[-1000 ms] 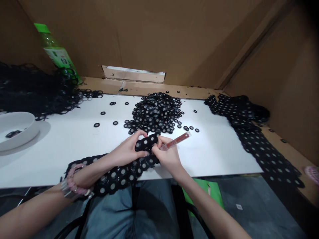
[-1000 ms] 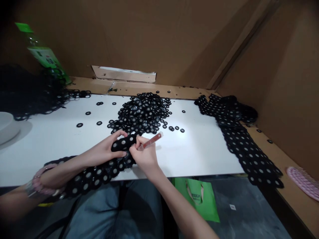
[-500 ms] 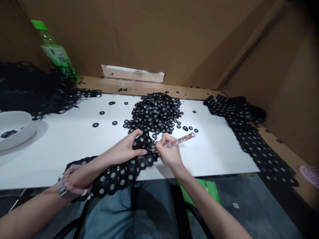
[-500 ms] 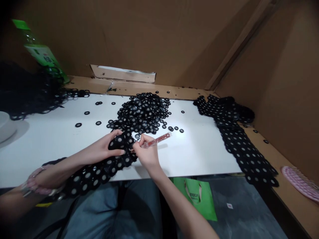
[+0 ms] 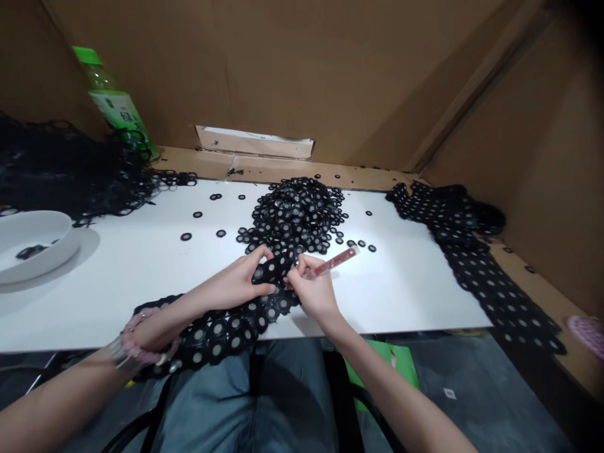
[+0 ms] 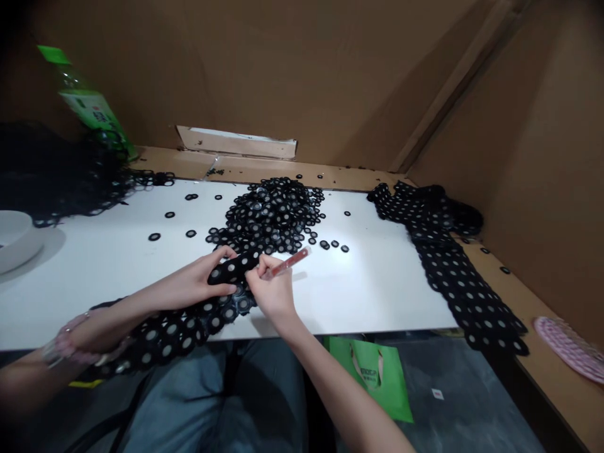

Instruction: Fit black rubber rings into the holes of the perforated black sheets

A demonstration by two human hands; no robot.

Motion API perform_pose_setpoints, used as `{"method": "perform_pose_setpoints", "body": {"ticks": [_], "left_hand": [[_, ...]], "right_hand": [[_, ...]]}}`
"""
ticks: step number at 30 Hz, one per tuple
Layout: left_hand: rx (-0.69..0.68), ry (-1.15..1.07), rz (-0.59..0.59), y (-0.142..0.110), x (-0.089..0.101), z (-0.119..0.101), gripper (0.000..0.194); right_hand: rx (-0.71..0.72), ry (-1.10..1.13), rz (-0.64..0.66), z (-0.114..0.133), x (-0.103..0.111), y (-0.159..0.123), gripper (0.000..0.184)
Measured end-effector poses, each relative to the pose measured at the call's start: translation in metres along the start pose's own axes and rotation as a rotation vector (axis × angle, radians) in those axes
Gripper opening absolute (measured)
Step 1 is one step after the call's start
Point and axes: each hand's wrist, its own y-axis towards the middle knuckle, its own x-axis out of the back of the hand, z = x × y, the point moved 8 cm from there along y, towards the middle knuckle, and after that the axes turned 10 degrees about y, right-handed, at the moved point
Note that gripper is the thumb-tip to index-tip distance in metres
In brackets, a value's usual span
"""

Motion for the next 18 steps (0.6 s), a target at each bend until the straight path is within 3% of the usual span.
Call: {"method": "perform_pose_setpoints", "body": {"ticks": [9,18], "left_hand": [[0.007,-0.085,-0.022,0.002,-0.003,0.002,0.039],[0.028,-0.312,-0.062,0.004,-0.003,0.002,0.032]], "right_hand": [[0.036,-0.049,0.018,0.005,-0.002,-0.002,0.026],[0.156,-0.220,0.080,0.014,-0.012,-0.006,0.028]]}}
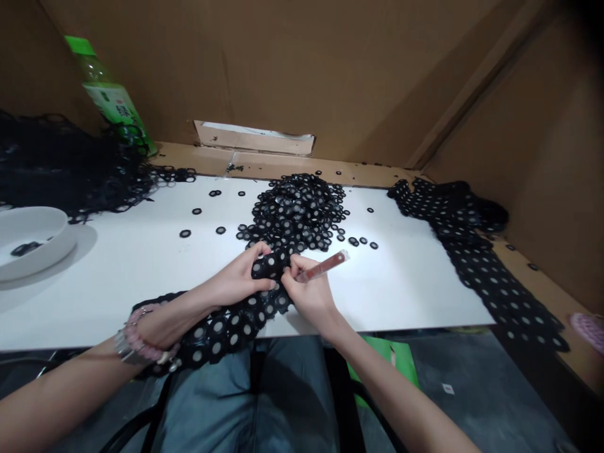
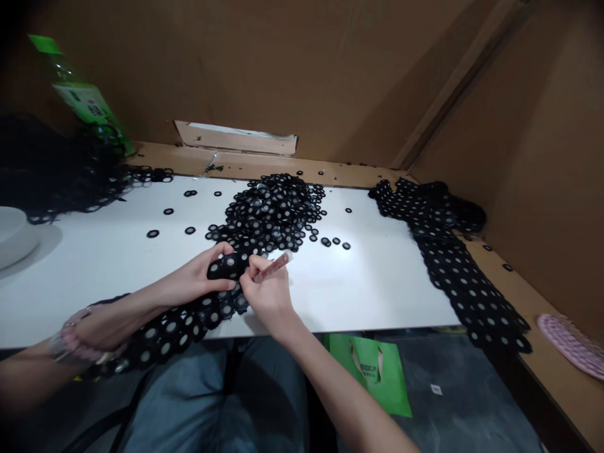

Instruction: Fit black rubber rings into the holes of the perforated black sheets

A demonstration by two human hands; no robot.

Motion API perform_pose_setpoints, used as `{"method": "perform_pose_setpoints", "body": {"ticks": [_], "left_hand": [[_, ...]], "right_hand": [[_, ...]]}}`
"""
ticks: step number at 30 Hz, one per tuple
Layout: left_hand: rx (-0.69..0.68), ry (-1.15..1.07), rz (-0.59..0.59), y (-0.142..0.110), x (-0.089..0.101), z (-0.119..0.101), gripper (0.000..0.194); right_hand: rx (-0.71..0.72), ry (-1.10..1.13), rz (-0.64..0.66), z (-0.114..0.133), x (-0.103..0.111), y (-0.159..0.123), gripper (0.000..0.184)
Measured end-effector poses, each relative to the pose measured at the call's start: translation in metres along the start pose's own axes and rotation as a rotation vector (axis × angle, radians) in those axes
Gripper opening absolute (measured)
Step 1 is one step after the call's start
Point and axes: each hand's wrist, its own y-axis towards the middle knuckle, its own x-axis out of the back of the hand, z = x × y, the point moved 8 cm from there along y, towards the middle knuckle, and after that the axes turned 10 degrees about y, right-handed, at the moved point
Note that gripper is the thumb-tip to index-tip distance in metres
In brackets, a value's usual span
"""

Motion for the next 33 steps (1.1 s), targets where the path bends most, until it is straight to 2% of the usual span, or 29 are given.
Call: {"method": "perform_pose_setpoints", "body": {"ticks": [5,7,10,15,17,19,21,22,24,25,28,33], "left_hand": [[0.069,-0.105,0.018,0.000,0.000,-0.001,0.031],[0.091,-0.089,-0.004,0.000,0.003,0.001,0.034],[0.054,0.078,-0.016,0.001,0.007,0.003,0.038],[-0.041,0.418,0.057,-0.005,0.014,-0.005,0.039],[-0.039,0.591,-0.027,-0.013,0.024,-0.016,0.039],[-0.066,0.797,-0.236,-0.027,0.037,-0.036,0.034],[-0.184,0.936,-0.388,-0.042,0.035,-0.061,0.024],[-0.265,0.968,-0.398,-0.048,0.026,-0.070,0.020],[-0.377,0.989,-0.306,-0.053,0.004,-0.077,0.019],[-0.383,0.993,-0.251,-0.053,-0.005,-0.076,0.020],[-0.293,1.002,-0.133,-0.046,-0.021,-0.064,0.018],[-0.222,1.085,-0.029,-0.043,-0.032,-0.059,0.005]], "right_hand": [[-0.010,-0.017,0.028,0.002,-0.003,-0.001,0.027],[-0.018,0.034,0.000,0.000,0.000,0.000,0.027],[-0.085,0.180,-0.062,-0.010,0.006,0.003,0.029],[-0.216,0.480,-0.091,-0.027,0.007,0.003,0.030],[-0.243,0.554,-0.106,-0.029,0.008,0.004,0.032],[-0.261,0.600,-0.117,-0.028,0.011,0.006,0.033],[-0.270,0.627,-0.127,-0.027,0.015,0.009,0.034],[-0.271,0.626,-0.124,-0.026,0.016,0.011,0.034],[-0.274,0.588,-0.075,-0.025,0.014,0.013,0.033],[-0.269,0.554,-0.029,-0.025,0.012,0.013,0.033],[-0.231,0.459,0.092,-0.021,0.003,0.008,0.035],[-0.170,0.374,0.043,-0.015,0.006,-0.001,0.036]]}}
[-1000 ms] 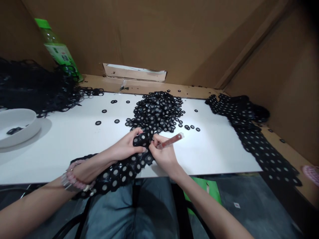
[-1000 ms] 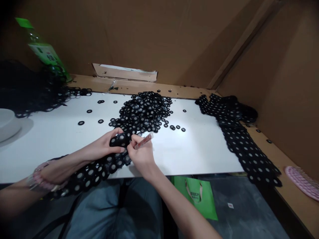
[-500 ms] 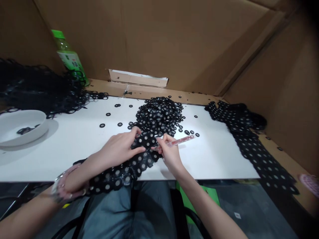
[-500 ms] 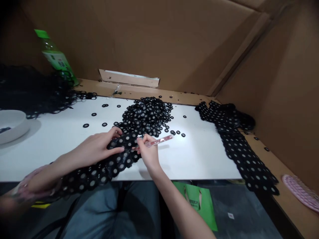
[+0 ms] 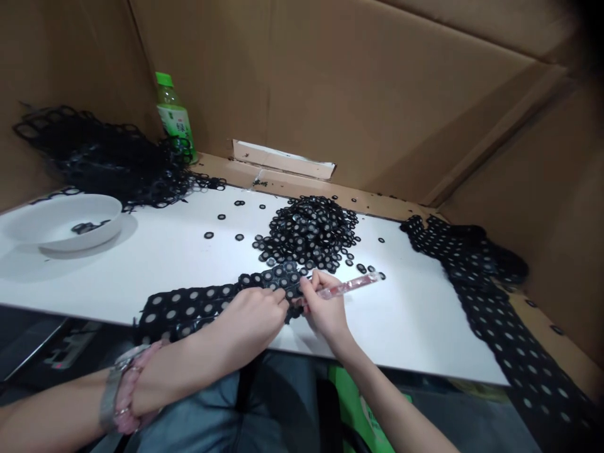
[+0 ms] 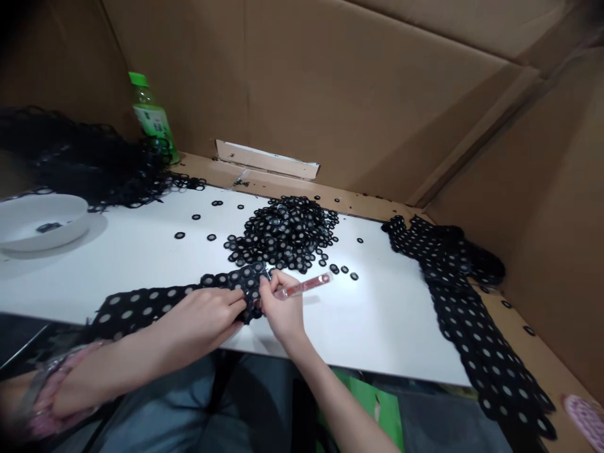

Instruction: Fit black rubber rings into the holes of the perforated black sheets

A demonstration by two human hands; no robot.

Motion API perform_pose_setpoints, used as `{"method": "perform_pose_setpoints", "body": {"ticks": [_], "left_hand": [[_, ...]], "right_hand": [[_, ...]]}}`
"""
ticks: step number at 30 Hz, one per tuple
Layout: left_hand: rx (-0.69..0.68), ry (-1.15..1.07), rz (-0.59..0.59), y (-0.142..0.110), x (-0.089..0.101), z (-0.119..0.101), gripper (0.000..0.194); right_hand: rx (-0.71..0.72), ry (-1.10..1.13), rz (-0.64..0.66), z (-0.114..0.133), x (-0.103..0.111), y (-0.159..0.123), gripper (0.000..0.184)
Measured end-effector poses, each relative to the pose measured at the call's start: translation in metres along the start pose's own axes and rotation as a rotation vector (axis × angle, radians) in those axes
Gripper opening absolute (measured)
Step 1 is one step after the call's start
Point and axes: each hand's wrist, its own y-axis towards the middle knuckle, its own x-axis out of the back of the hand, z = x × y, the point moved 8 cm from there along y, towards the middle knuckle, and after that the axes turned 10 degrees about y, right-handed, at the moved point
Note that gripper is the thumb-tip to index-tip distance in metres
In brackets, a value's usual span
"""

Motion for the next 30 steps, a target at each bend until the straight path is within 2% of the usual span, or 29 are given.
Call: {"method": "perform_pose_setpoints", "body": {"ticks": [6,8,14,16,18,21,25,30], "left_hand": [[-0.002,0.142,0.031,-0.002,0.003,-0.013,0.016],[0.028,0.163,-0.001,-0.002,0.004,-0.011,0.018],[-0.003,0.085,-0.398,-0.016,0.014,-0.008,0.011],[-0.012,0.086,-0.472,-0.019,0.015,-0.007,0.015],[0.000,0.103,-0.490,-0.018,0.016,-0.006,0.018],[0.011,0.114,-0.454,-0.011,0.015,-0.003,0.017],[-0.045,0.081,-0.414,-0.010,0.010,-0.001,0.015],[-0.066,0.099,-0.461,-0.016,0.008,-0.001,0.020]], "right_hand": [[-0.062,0.046,-0.019,-0.010,0.002,0.004,0.032],[-0.057,0.000,-0.018,-0.012,0.003,0.005,0.031],[-0.020,-0.079,-0.016,-0.013,0.003,0.003,0.026],[0.002,-0.117,-0.022,-0.010,0.002,0.002,0.025],[0.012,-0.113,-0.028,-0.008,0.002,0.003,0.025],[-0.013,-0.047,-0.042,-0.007,0.004,0.004,0.025],[-0.059,-0.002,-0.067,-0.010,0.006,0.005,0.025],[0.009,-0.127,-0.048,-0.006,0.004,0.004,0.025]]}}
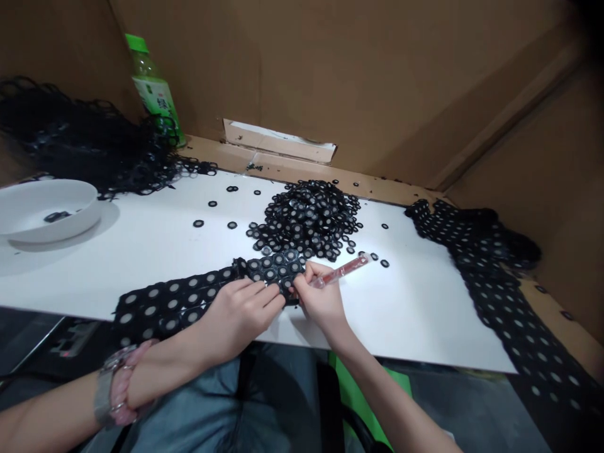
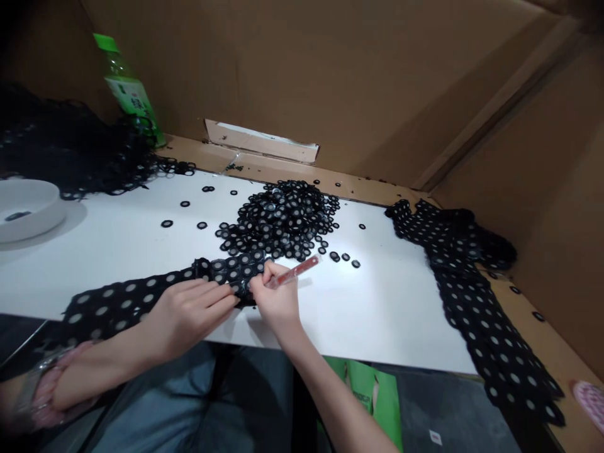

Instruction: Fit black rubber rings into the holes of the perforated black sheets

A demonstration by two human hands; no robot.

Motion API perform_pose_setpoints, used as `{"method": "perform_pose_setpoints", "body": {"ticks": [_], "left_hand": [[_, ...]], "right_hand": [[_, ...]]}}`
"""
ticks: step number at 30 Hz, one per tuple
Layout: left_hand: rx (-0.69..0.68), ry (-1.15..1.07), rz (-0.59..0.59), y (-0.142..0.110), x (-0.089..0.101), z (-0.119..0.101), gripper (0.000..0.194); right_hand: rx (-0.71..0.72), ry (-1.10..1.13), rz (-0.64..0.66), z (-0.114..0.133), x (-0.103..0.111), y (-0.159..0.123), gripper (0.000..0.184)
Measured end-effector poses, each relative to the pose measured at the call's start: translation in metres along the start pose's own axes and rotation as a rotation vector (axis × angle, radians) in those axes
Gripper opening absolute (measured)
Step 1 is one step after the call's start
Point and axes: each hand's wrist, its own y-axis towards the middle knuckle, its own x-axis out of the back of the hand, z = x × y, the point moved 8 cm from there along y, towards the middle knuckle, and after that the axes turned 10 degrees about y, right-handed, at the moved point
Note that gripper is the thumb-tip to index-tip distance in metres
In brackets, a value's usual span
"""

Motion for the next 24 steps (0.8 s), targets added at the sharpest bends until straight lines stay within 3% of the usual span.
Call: {"method": "perform_pose_setpoints", "body": {"ticks": [4,14,20,24], "left_hand": [[-0.016,0.035,-0.079,0.002,0.008,-0.002,0.023],[-0.047,0.056,-0.094,0.003,0.006,-0.004,0.023],[-0.073,0.037,-0.131,0.000,0.006,-0.005,0.024],[-0.057,0.018,-0.147,-0.003,0.004,-0.002,0.022]], "right_hand": [[0.040,-0.035,0.016,0.004,-0.001,-0.001,0.026],[0.040,-0.006,0.047,0.006,-0.003,-0.001,0.025],[0.184,-0.197,0.108,0.019,-0.013,-0.010,0.028],[0.197,-0.259,0.132,0.019,-0.016,-0.012,0.028]]}}
